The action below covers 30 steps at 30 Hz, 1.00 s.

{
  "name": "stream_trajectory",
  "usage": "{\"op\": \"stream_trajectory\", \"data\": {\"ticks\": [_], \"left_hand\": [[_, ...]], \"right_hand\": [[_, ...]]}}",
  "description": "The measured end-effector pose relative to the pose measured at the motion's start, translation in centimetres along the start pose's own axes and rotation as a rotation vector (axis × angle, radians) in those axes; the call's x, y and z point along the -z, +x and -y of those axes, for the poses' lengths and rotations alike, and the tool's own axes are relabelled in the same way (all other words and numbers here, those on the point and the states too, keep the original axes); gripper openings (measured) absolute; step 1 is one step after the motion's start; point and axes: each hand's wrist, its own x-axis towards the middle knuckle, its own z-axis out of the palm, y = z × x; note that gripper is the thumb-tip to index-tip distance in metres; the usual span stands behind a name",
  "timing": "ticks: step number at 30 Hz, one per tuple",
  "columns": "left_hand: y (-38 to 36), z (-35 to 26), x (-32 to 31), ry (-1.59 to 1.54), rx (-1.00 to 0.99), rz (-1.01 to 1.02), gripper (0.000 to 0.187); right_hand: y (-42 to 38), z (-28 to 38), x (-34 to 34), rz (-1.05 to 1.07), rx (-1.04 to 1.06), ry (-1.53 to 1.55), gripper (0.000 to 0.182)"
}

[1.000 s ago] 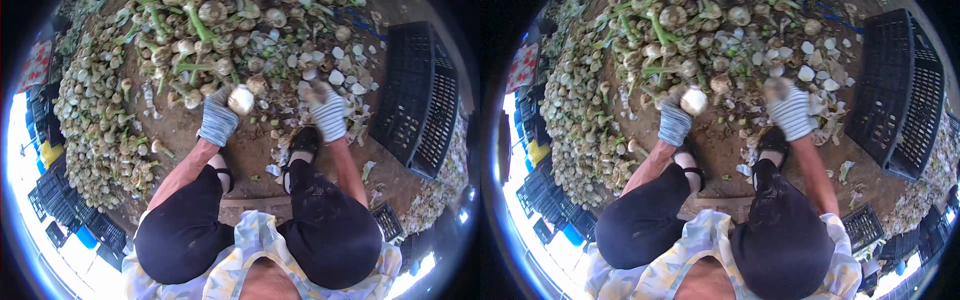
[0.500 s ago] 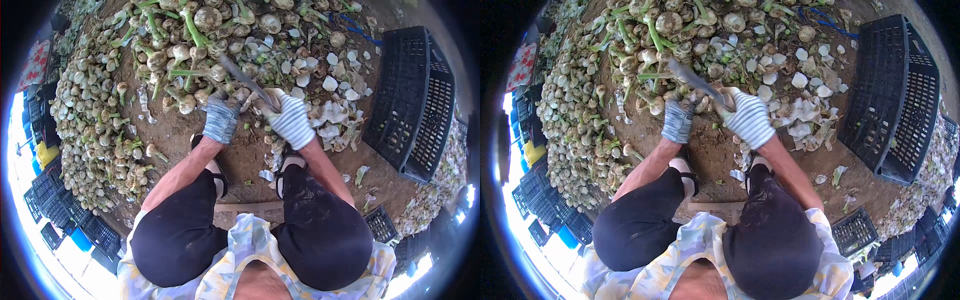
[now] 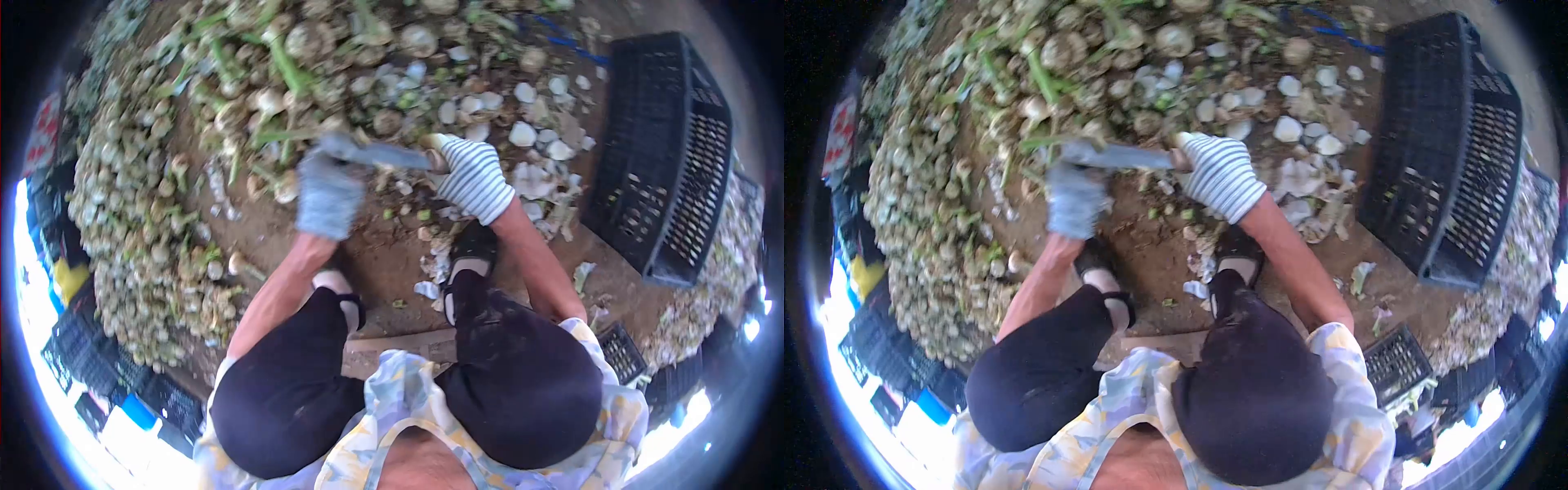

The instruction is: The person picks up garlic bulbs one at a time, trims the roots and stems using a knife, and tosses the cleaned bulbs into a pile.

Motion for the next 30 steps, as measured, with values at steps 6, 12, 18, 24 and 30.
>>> {"op": "stream_trajectory", "data": {"ticks": [6, 12, 18, 24, 30], "left_hand": [[-0.5, 9.2, 17.1, -0.648, 0.209, -0.375, 0.024], [-1.9, 8.2, 16.5, -0.262, 0.215, -0.309, 0.029], [-1.4, -1.5, 1.9, 0.122, -0.474, -0.141, 0.044], [-2.0, -3.4, -0.8, 0.348, -0.708, -0.031, 0.05], [-3.8, 2.0, -1.8, -0.581, -0.146, 0.132, 0.051]], "right_hand": [[0.5, -13.1, 3.4, -0.657, -0.374, 0.226, 0.041], [6.7, -19.3, 2.6, -0.544, -0.297, 0.147, 0.053], [-0.1, -7.0, 3.2, -0.63, -0.578, 0.904, 0.018], [-3.2, 6.3, 1.5, -0.039, -0.697, 1.289, 0.038], [-4.2, 4.3, 1.9, -0.206, 0.113, 0.287, 0.033]]}}
